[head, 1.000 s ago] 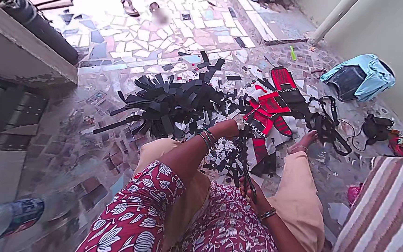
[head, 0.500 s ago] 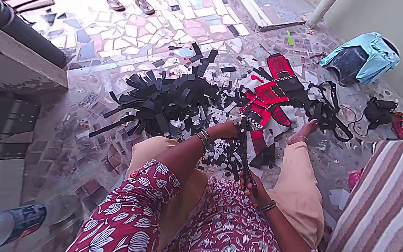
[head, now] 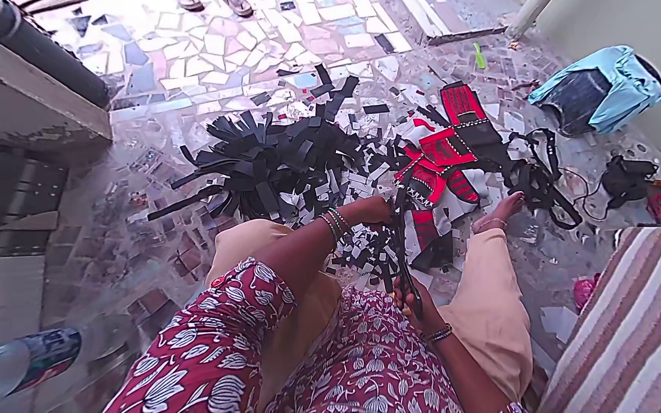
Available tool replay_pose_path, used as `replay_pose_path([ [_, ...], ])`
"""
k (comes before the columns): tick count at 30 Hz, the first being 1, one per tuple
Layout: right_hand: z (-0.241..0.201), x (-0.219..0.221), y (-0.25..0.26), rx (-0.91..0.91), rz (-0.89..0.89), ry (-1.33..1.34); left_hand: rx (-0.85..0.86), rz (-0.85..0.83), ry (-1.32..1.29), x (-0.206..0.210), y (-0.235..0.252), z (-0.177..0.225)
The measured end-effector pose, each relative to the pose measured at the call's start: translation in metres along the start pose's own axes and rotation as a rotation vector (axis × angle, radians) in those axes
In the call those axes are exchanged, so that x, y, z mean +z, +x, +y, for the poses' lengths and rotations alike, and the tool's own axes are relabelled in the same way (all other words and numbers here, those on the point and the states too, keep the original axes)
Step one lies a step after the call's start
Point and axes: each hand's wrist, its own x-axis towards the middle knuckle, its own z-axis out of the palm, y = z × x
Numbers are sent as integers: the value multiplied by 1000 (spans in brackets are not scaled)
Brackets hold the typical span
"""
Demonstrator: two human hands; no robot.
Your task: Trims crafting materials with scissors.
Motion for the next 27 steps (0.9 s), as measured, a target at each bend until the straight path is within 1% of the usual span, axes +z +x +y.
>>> replay_pose_path([
  [6,1,0,0,9,4,5,-14,13,3,2,3,-2],
  [11,0,0,0,23,9,25,6,10,-6,4,5,-4],
  [15,0,-1,0,2,-2,43,-8,6,-25,5,3,-2],
  [27,-4,2,-1,31,39,-16,1,12,-21,5,4,-4],
])
